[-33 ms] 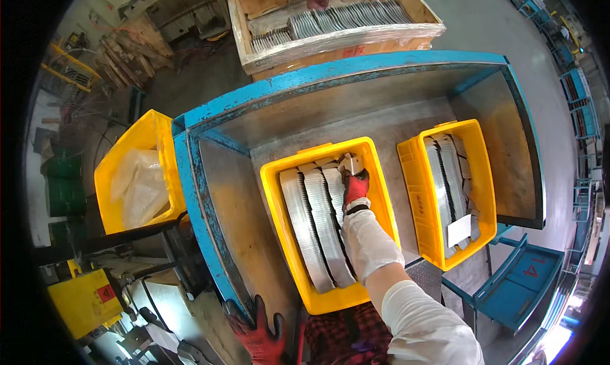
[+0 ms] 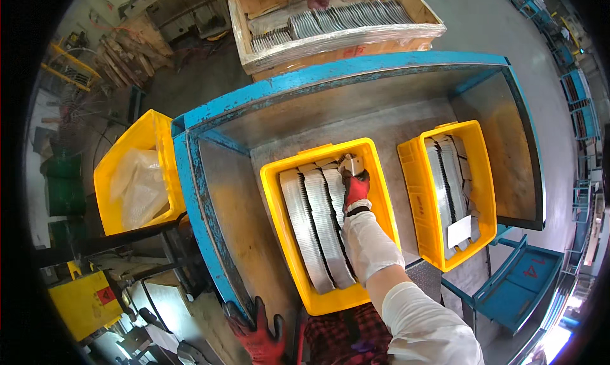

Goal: Inspect stamped metal parts for defects and sort them into bins.

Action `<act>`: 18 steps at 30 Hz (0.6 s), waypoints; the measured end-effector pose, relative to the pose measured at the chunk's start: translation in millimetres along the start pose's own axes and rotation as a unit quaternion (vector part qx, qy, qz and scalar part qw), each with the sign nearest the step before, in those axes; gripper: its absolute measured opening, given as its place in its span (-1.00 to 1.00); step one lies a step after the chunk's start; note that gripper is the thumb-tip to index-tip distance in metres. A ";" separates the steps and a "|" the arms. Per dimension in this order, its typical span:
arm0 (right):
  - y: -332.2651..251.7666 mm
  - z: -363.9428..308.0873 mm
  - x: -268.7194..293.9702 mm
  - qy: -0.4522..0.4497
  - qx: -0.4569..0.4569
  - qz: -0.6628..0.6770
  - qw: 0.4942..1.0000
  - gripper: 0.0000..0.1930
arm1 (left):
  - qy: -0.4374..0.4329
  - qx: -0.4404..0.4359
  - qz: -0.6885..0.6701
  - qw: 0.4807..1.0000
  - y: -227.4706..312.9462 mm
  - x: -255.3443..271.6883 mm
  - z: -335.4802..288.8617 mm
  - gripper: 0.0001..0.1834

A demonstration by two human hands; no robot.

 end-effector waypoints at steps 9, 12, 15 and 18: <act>1.4 19.5 18.0 -0.130 -0.124 0.005 0.984 -0.69 | 0.011 0.017 -0.075 0.997 -2.5 -0.5 5.2 -0.43; 16.6 19.6 1.9 -0.138 -0.163 0.106 0.971 -0.62 | 0.018 0.025 -0.062 0.998 -4.2 0.7 4.3 -0.43; 21.4 31.4 8.6 -0.074 -0.073 -0.139 0.985 -0.55 | 0.009 0.023 -0.040 0.999 -3.8 -1.8 2.4 -0.43; 28.4 51.0 39.4 0.009 0.063 -0.150 0.987 -0.57 | -0.005 0.011 -0.047 0.999 3.9 -5.9 11.1 -0.44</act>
Point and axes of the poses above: each hand's wrist, its own z-axis towards the middle knuckle, its own x-axis out of the back of the hand, y = z × x, the point moved 6 cm from there along z, towards the middle knuckle, and after that the axes turned 11 degrees about -x, right-handed, at the moved point
